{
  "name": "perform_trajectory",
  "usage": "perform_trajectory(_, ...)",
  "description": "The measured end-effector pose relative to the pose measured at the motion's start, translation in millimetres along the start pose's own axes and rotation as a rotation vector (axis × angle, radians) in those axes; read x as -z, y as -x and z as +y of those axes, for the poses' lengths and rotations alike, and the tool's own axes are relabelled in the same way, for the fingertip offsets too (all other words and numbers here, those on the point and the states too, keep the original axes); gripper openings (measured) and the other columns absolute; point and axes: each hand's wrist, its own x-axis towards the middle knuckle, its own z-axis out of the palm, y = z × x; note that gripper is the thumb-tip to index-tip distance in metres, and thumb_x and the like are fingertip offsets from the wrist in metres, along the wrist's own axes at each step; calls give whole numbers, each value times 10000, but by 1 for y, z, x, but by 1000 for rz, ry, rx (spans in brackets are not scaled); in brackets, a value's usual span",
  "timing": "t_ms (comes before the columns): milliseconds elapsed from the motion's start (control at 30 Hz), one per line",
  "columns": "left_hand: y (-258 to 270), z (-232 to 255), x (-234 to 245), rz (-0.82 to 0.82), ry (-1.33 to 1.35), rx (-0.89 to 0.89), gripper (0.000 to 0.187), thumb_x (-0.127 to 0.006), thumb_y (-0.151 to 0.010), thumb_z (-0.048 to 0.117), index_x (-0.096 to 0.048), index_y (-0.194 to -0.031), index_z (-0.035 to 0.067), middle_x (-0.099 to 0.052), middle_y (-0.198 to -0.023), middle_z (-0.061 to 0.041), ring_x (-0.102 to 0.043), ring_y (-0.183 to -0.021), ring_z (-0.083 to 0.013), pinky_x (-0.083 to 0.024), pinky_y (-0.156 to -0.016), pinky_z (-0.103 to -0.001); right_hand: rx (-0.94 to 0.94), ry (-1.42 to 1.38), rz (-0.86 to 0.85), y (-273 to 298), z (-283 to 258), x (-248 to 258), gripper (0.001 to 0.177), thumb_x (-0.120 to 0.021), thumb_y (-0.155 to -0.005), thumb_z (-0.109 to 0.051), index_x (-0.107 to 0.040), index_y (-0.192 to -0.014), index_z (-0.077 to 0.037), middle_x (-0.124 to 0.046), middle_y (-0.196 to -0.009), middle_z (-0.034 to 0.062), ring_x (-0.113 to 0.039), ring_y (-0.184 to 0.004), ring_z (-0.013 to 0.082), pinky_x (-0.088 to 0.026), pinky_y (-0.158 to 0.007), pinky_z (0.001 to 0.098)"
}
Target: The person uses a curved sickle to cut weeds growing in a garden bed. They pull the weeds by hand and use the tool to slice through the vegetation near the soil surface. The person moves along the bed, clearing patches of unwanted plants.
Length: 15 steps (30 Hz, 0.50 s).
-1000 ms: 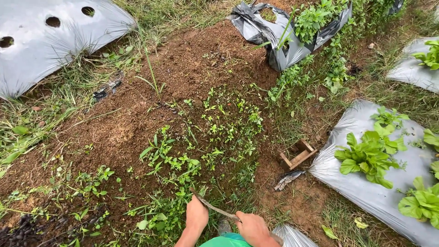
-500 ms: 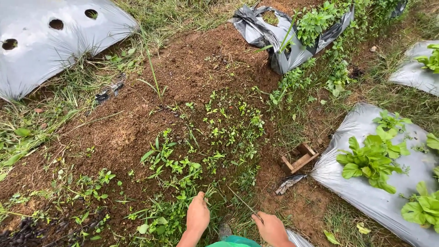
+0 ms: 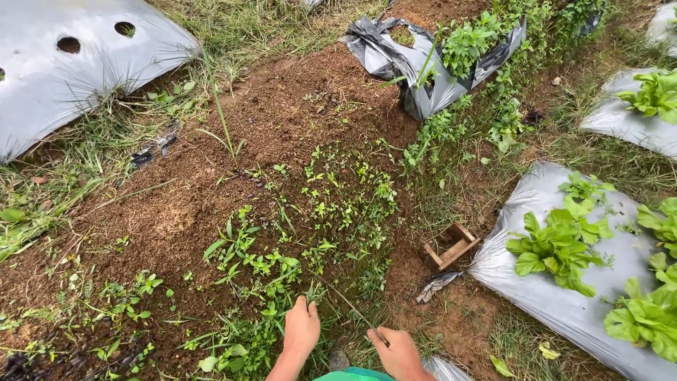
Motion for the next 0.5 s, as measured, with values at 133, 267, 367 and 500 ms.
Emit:
perform_trajectory(133,11,19,6,-92,82,85,218,-420,-1084,220,-513,-1205,65,-672,-920,-81,-532,-614,-129,-482,-552,-333,95,48,-12,1,9,1,492,-533,-1018,-567,-624,-757,-159,-580,-646,-23,-521,-600,111,-428,-629,282)
perform_trajectory(267,-14,-4,-21,-103,0,21,371,-396,-1074,148,-453,-1422,35,-635,-1295,-191,-670,-1100,-311,-579,-927,-459,68,89,-39,-1,23,1,489,-573,-1026,-569,-594,-741,-172,-523,-607,-23,-461,-564,111,-351,-567,286)
perform_trajectory(367,-8,7,-20,-84,21,38,316,-381,-1086,139,-535,-1349,54,-686,-1203,-116,-683,-1037,-218,-596,-907,-386,77,120,-36,0,35,-2,535,-479,-995,-654,-688,-862,-180,-607,-636,-14,-550,-577,123,-434,-605,291)
perform_trajectory(500,-8,15,-20,-124,-21,44,453,-382,-1093,172,-406,-1532,63,-688,-1241,-133,-713,-999,-200,-621,-849,-354,34,122,-51,6,36,3,450,-542,-1023,-577,-686,-844,-190,-582,-592,-34,-516,-533,98,-413,-563,268)
